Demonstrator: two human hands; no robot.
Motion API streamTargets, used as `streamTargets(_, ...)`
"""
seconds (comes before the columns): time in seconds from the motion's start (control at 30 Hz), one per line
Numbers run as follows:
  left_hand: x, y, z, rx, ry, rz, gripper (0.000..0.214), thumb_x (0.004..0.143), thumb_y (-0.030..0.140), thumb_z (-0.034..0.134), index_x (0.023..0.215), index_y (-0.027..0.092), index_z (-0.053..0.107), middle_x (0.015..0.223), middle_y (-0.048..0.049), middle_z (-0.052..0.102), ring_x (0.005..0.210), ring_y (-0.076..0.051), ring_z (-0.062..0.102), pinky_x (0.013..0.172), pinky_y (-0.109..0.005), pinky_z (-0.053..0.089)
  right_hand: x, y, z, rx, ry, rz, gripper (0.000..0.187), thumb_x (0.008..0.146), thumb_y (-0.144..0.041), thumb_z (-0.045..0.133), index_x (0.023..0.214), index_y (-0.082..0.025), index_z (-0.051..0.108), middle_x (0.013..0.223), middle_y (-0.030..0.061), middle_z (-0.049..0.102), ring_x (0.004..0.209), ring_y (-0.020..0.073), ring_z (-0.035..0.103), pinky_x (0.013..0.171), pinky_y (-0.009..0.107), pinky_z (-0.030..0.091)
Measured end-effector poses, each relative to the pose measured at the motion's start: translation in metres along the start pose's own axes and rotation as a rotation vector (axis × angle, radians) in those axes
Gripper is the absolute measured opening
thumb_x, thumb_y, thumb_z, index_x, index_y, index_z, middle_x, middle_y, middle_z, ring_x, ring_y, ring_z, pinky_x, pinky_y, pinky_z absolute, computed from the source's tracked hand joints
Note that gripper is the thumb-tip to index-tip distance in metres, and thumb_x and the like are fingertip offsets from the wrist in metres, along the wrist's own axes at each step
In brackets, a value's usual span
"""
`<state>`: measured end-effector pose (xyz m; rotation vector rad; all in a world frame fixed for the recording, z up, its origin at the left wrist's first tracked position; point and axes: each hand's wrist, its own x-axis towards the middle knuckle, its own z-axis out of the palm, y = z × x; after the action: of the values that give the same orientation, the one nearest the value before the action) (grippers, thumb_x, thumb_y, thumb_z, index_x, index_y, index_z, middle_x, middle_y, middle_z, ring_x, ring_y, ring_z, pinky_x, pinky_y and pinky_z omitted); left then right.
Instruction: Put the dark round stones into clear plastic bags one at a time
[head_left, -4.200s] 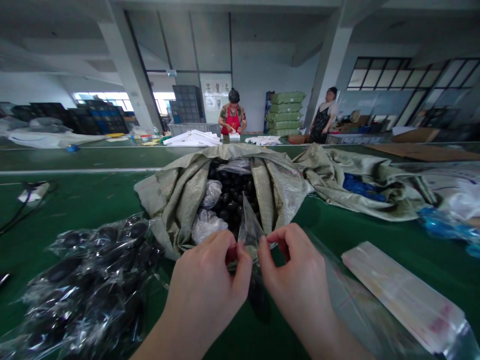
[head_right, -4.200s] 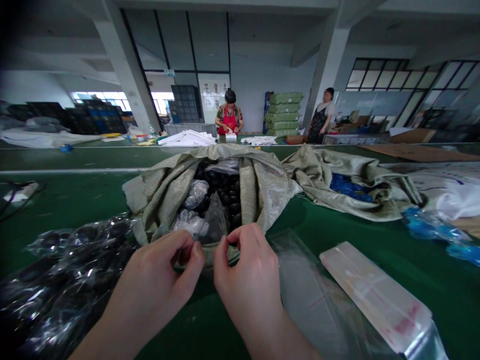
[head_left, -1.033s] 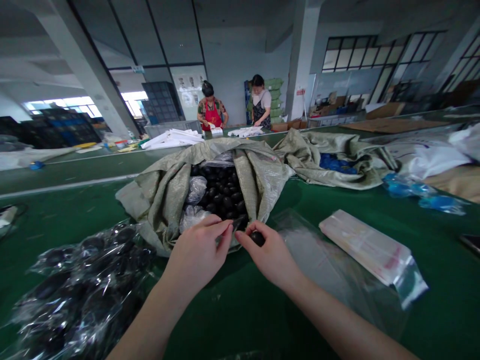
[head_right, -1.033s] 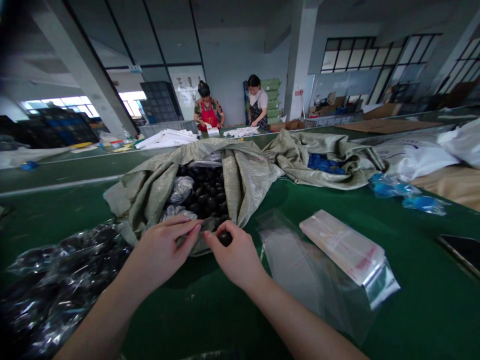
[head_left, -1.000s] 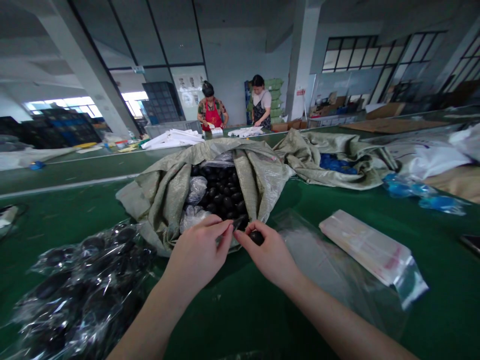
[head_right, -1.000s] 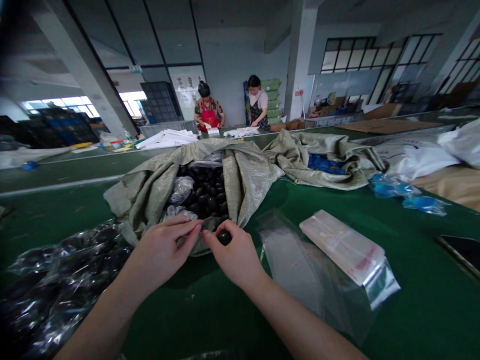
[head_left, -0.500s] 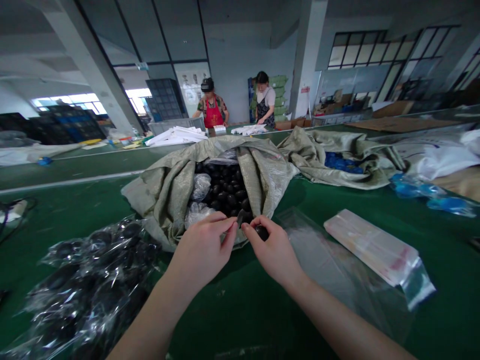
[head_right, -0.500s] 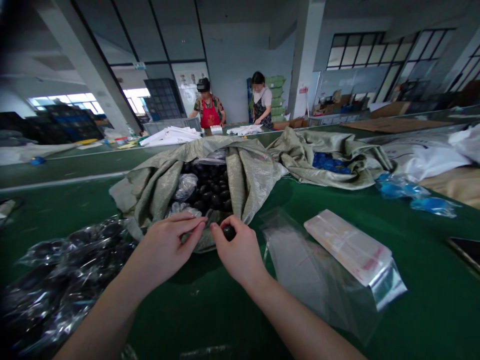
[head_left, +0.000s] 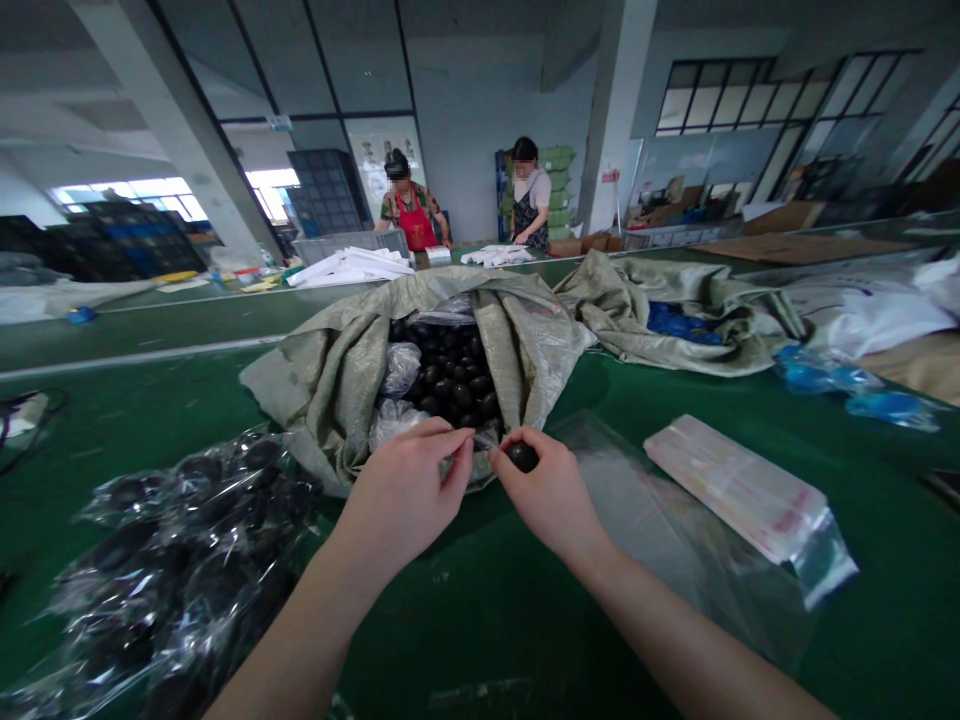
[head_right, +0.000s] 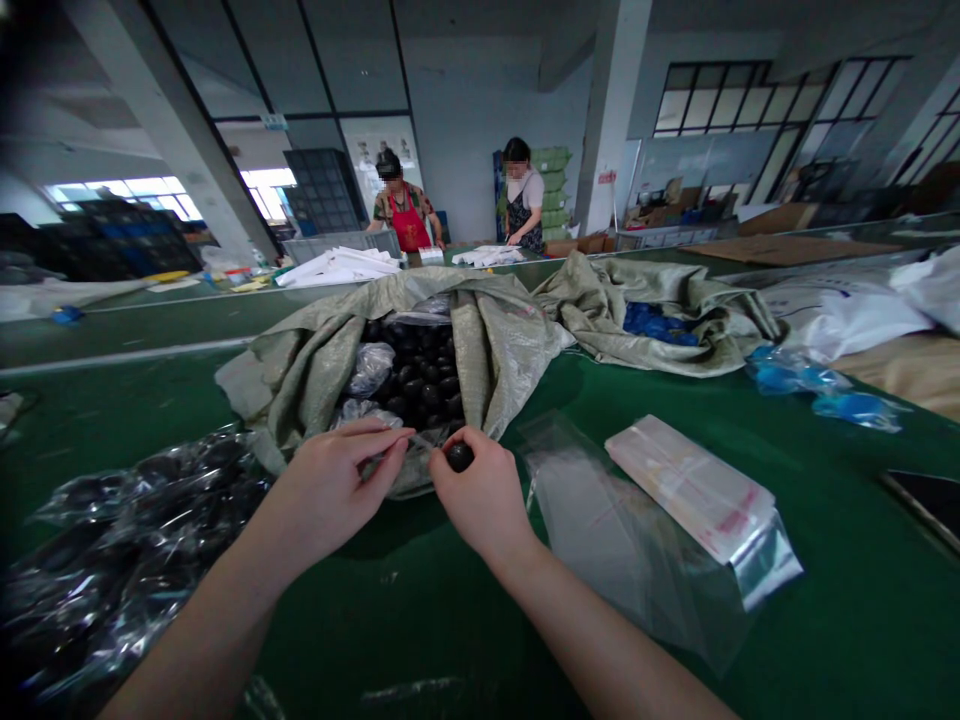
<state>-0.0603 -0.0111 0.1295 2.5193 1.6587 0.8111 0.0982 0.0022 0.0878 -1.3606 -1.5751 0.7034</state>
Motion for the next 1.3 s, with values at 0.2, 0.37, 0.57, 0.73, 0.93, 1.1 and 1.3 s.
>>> streamTargets(0.2, -0.003, 0.002, -0.001, 0.028, 0.024, -0.005, 0.027, 0.093, 0.026, 0.045, 0.091, 0.019, 0.071, 0.092, -0.0046, 0.068, 0.08, -0.016, 0.065, 0.084, -0.032, 0.052, -0.005, -0.003, -0.005, -0.096, 0.065, -0.117, 0.01, 0.082, -0.029, 0.059, 0.075, -0.021, 0.059, 0.071, -0.0009, 0.063, 0.068, 0.0155, 0.06, 0.064, 0.026, 0.041)
streamTargets(0.37, -0.006, 0.01, -0.007, 0.019, 0.021, -0.005, 0.028, 0.093, 0.026, 0.044, 0.088, 0.019, 0.071, 0.089, -0.0046, 0.067, 0.076, -0.015, 0.064, 0.081, -0.03, 0.052, -0.009, -0.005, -0.008, -0.149, 0.13, -0.224, 0.006, 0.08, -0.025, 0.061, 0.078, -0.02, 0.059, 0.076, 0.0007, 0.063, 0.073, 0.0171, 0.061, 0.068, 0.028, 0.043)
streamTargets(0.57, -0.01, 0.021, -0.013, -0.049, -0.006, -0.02, 0.028, 0.093, 0.026, 0.044, 0.082, 0.018, 0.069, 0.082, -0.0033, 0.065, 0.07, -0.013, 0.06, 0.073, -0.028, 0.049, -0.018, -0.008, -0.016, -0.159, 0.126, -0.25, 0.003, 0.078, -0.02, 0.061, 0.08, -0.02, 0.059, 0.077, 0.0009, 0.065, 0.074, 0.0172, 0.062, 0.069, 0.028, 0.045)
streamTargets(0.73, -0.013, 0.03, -0.008, -0.087, -0.069, -0.035, 0.03, 0.093, 0.026, 0.044, 0.074, 0.018, 0.066, 0.074, -0.002, 0.062, 0.065, -0.012, 0.056, 0.066, -0.026, 0.044, -0.028, -0.004, -0.027, -0.185, 0.118, -0.252, 0.009, 0.076, -0.015, 0.061, 0.082, -0.02, 0.059, 0.075, -0.0002, 0.064, 0.071, 0.0164, 0.062, 0.068, 0.027, 0.047)
streamTargets(0.93, -0.012, 0.035, 0.011, -0.092, -0.158, -0.059, 0.031, 0.093, 0.024, 0.045, 0.071, 0.017, 0.067, 0.069, -0.0018, 0.06, 0.063, -0.012, 0.054, 0.066, -0.027, 0.041, -0.039, 0.018, -0.031, -0.311, 0.089, -0.326, 0.014, 0.078, -0.016, 0.061, 0.091, -0.019, 0.056, 0.085, 0.0052, 0.064, 0.083, 0.0217, 0.062, 0.073, 0.034, 0.049)
streamTargets(1.1, -0.01, 0.037, 0.024, -0.103, -0.209, -0.063, 0.031, 0.093, 0.024, 0.045, 0.074, 0.017, 0.069, 0.07, -0.003, 0.061, 0.064, -0.013, 0.055, 0.066, -0.027, 0.041, -0.05, 0.03, -0.035, -0.339, 0.074, -0.364, 0.027, 0.077, -0.019, 0.063, 0.101, -0.017, 0.052, 0.094, 0.0088, 0.061, 0.091, 0.024, 0.059, 0.078, 0.038, 0.051)
streamTargets(1.3, -0.009, 0.039, 0.025, -0.106, -0.24, -0.063, 0.033, 0.093, 0.025, 0.044, 0.075, 0.017, 0.07, 0.072, -0.0034, 0.061, 0.064, -0.013, 0.055, 0.066, -0.027, 0.041, -0.061, 0.024, -0.056, -0.221, 0.035, -0.41, 0.032, 0.082, -0.013, 0.044, 0.114, -0.015, 0.05, 0.107, 0.0124, 0.057, 0.103, 0.025, 0.055, 0.089, 0.043, 0.05)
